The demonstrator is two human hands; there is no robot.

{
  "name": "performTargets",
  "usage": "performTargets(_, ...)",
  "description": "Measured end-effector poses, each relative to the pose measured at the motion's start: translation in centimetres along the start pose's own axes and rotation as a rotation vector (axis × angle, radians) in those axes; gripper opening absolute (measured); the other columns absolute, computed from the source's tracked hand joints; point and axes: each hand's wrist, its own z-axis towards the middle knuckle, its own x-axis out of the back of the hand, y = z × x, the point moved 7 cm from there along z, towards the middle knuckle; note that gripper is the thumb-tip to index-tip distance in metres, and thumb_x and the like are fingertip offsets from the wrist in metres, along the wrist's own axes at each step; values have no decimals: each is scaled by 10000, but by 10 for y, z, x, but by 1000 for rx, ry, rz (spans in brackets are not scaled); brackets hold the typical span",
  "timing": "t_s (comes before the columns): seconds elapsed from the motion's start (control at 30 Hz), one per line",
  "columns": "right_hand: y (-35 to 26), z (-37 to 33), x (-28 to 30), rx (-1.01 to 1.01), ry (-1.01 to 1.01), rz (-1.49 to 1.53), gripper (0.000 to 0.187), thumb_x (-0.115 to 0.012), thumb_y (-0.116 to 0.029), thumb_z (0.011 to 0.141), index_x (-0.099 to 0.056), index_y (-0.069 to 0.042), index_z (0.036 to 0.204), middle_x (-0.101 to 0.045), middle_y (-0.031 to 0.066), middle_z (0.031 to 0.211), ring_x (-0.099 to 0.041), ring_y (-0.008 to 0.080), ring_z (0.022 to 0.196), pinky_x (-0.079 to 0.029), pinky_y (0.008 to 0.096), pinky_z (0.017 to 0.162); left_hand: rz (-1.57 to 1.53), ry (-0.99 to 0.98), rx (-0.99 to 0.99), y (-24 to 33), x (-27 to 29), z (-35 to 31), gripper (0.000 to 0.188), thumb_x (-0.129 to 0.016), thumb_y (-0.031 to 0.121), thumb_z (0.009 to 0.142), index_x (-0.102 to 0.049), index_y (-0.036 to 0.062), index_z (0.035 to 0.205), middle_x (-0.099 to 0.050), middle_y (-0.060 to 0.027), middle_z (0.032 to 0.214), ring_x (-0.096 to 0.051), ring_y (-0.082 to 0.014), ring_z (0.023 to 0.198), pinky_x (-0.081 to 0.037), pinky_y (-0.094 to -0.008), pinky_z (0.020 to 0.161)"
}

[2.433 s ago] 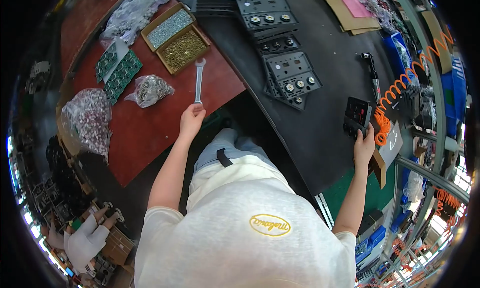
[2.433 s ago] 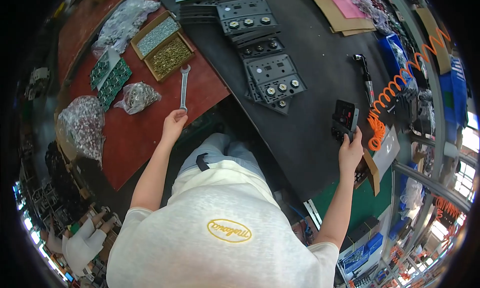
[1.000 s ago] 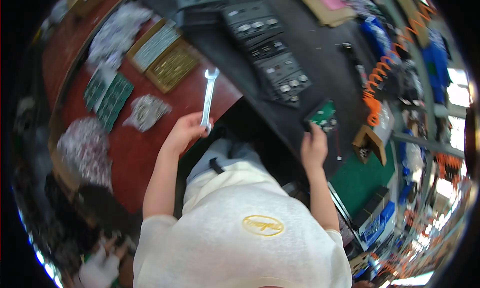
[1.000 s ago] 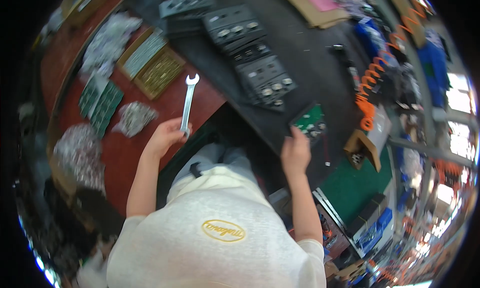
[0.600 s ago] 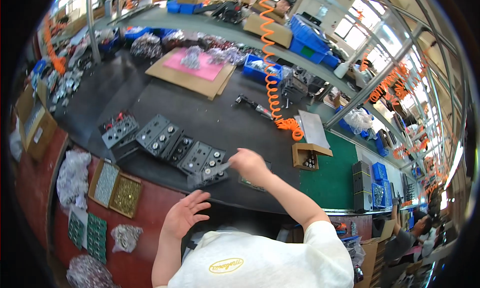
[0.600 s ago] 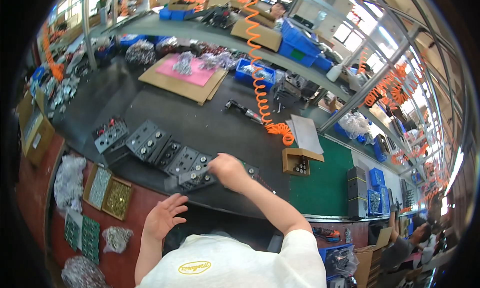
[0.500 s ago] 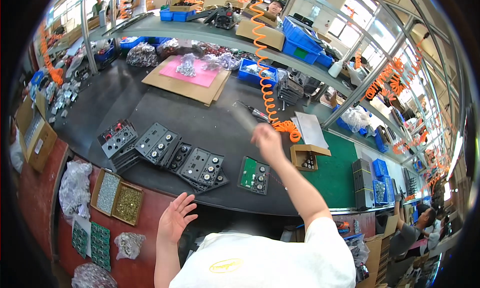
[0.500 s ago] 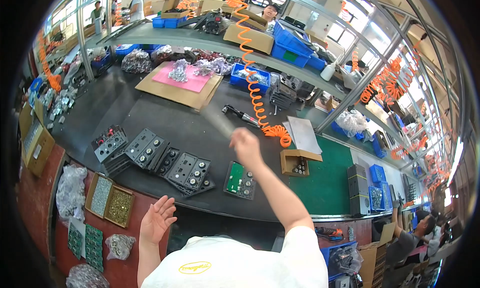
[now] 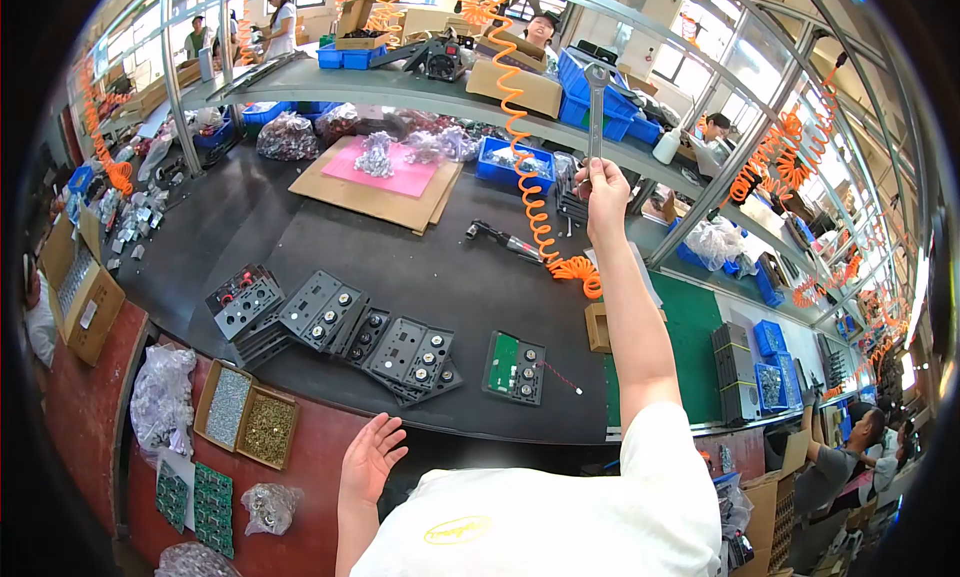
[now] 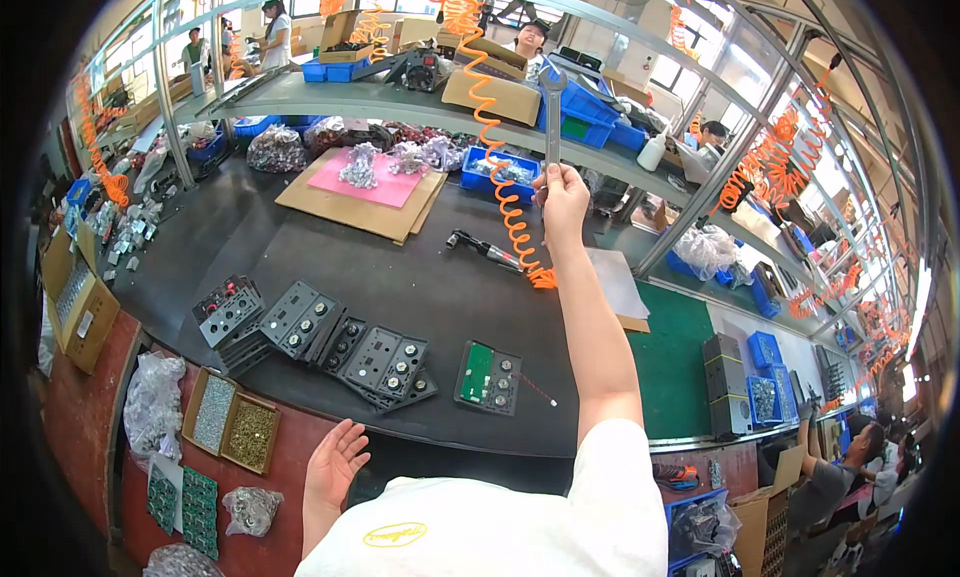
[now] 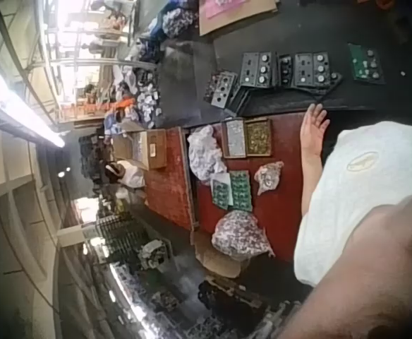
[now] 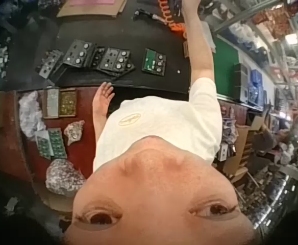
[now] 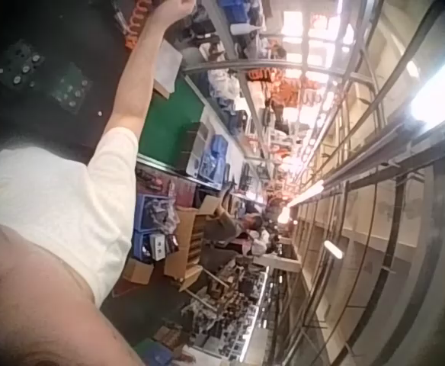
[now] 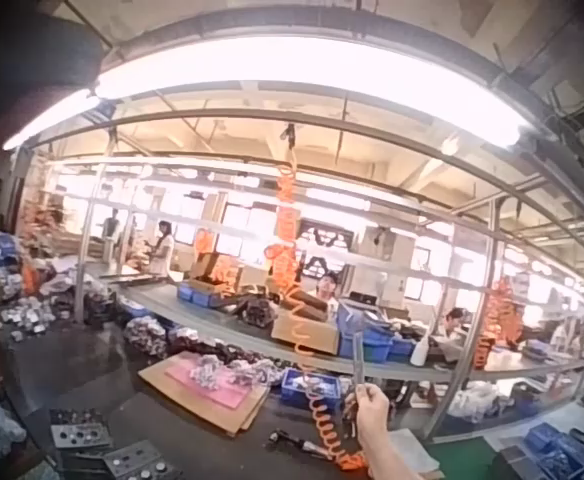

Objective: Assembling and wiring electronic control panels at a factory workbench.

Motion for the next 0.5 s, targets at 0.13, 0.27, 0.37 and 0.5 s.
performTargets(0.13, 0, 6, 2, 3, 6, -24, 197, -486, -184, 962, -594, -32, 899, -590, 14, 683, -460, 53, 507, -443, 212, 511, 0, 14, -8, -3, 6, -3, 360, -394, 231, 981, -463, 19, 1263, -559, -133, 1213, -579, -230, 1054, -511, -367, 841)
performTargets(0.27, -2, 5, 1, -10, 22, -25, 201, -484, -183, 963, -592, -27, 895, -589, 15, 681, -460, 55, 506, -435, 211, 506, 3, 34, -22, -4, 9, -5, 356, -396, 235, 980, -470, 22, 1256, -560, -132, 1212, -579, -228, 1053, -511, -370, 840)
performTargets(0.37, 0, 8, 1, -3, 10, -27, 200, -484, -180, 963, -589, -23, 897, -588, 17, 682, -460, 58, 504, -426, 210, 501, 4, 39, -29, -4, 7, -3, 353, -399, 238, 980, -474, 23, 1250, -561, -132, 1211, -578, -229, 1054, -510, -371, 840)
performTargets(0.5, 0, 7, 2, 37, 14, -40, 192, -483, -176, 961, -581, -24, 896, -582, 18, 676, -460, 55, 494, -419, 209, 487, 1, 25, -25, -6, 4, -2, 347, -405, 238, 978, -479, 26, 1242, -563, -133, 1209, -579, -231, 1053, -510, -374, 840)
